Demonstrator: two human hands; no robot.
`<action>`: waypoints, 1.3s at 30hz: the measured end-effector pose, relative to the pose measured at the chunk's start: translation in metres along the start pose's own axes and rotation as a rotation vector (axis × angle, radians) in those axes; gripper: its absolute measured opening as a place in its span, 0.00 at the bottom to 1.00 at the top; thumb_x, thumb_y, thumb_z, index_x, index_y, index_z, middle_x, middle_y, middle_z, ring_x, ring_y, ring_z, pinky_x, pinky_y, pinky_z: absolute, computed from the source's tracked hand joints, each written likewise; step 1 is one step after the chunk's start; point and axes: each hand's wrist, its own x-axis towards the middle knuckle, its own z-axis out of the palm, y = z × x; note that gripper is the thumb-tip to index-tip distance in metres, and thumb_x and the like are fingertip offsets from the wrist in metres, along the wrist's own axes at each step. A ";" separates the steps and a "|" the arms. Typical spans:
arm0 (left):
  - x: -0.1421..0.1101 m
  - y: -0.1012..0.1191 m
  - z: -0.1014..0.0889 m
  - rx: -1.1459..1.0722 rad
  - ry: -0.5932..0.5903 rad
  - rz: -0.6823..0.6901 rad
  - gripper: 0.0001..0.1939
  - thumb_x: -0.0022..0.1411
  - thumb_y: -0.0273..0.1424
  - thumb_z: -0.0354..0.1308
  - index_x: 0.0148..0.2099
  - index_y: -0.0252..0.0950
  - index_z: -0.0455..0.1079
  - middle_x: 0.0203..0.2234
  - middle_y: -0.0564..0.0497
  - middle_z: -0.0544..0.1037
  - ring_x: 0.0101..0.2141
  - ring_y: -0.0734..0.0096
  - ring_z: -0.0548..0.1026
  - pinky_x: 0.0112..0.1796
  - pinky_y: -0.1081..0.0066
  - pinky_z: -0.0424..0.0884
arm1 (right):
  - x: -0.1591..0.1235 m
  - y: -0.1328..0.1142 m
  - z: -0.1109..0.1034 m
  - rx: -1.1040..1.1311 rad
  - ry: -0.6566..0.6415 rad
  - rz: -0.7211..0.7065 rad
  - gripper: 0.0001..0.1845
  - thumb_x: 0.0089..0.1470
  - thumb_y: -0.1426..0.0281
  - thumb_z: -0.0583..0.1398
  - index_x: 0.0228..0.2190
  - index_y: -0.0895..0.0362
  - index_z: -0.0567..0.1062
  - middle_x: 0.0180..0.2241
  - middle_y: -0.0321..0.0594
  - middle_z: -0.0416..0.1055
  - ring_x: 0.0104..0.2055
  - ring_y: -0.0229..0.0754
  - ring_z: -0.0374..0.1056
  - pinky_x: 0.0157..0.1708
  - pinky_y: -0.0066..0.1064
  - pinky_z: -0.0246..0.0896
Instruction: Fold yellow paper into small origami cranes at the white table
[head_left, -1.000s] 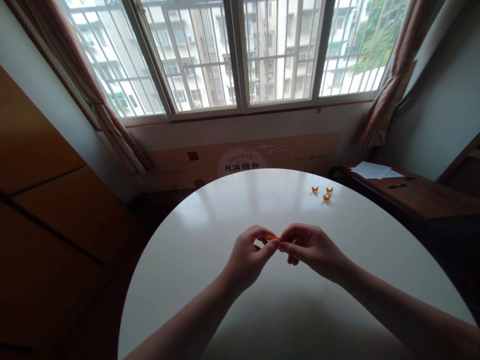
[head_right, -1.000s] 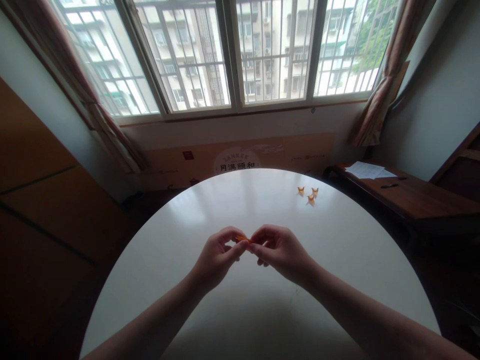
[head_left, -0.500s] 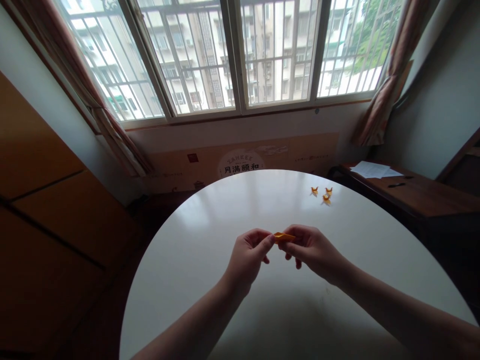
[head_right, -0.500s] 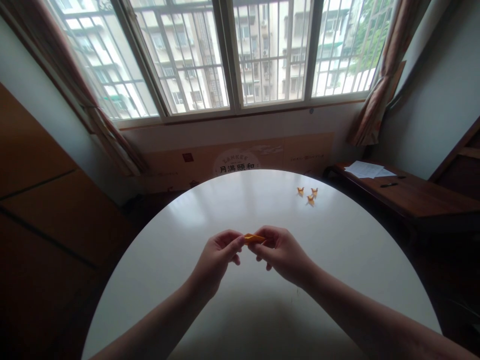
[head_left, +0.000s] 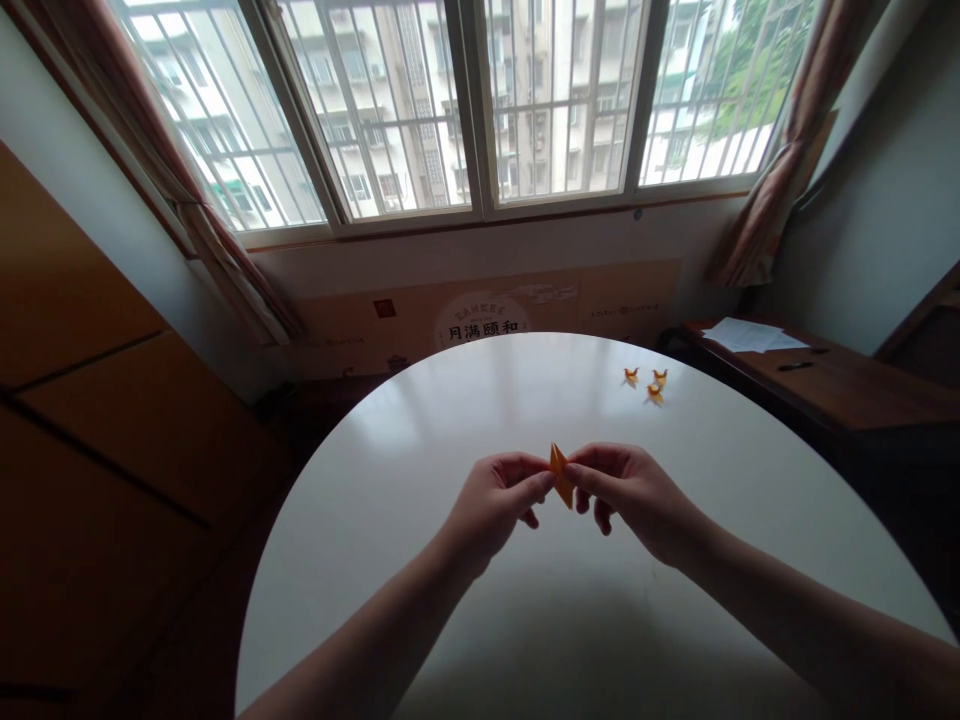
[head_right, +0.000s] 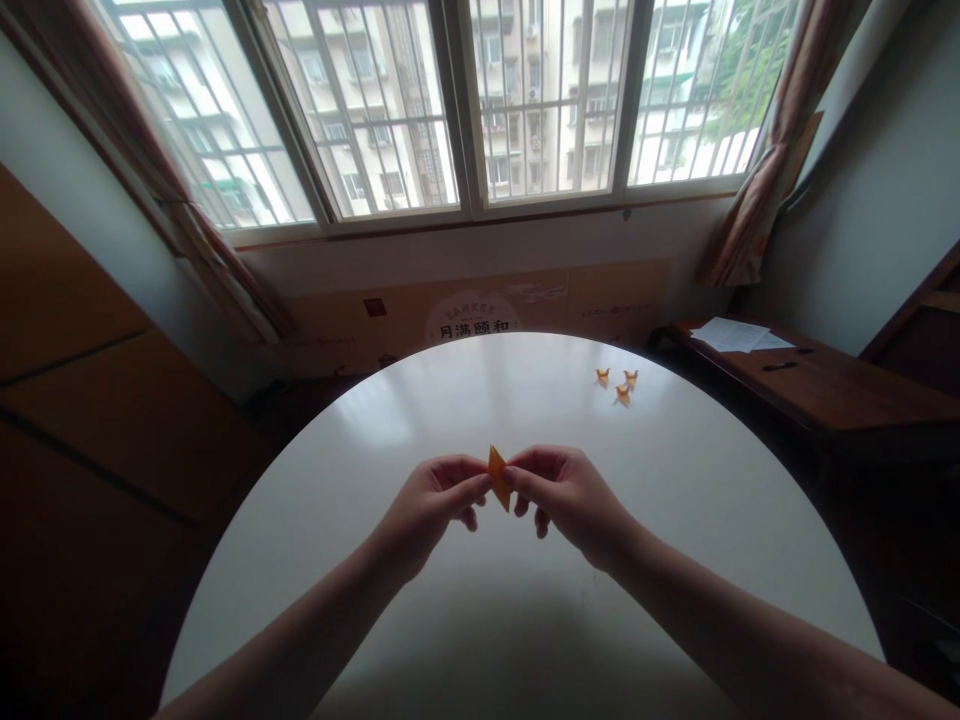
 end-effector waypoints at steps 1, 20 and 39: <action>0.000 0.001 0.000 0.012 0.007 -0.008 0.15 0.52 0.38 0.68 0.36 0.30 0.79 0.24 0.49 0.75 0.25 0.75 0.68 0.22 0.76 0.66 | 0.000 0.000 0.000 0.012 -0.003 0.008 0.19 0.49 0.56 0.68 0.33 0.60 0.80 0.25 0.40 0.73 0.25 0.37 0.67 0.15 0.22 0.60; 0.002 -0.006 -0.002 0.058 0.050 -0.029 0.15 0.51 0.40 0.69 0.32 0.31 0.79 0.20 0.51 0.72 0.21 0.77 0.67 0.19 0.78 0.64 | -0.001 0.000 -0.002 -0.031 -0.020 0.003 0.17 0.50 0.57 0.68 0.32 0.60 0.80 0.27 0.41 0.75 0.28 0.39 0.69 0.15 0.22 0.61; 0.001 -0.012 -0.004 0.214 0.055 0.085 0.14 0.55 0.39 0.66 0.35 0.31 0.78 0.25 0.47 0.79 0.24 0.73 0.71 0.22 0.76 0.67 | -0.004 0.001 0.002 -0.144 -0.003 -0.076 0.16 0.55 0.59 0.64 0.30 0.61 0.78 0.25 0.40 0.74 0.24 0.36 0.67 0.16 0.22 0.62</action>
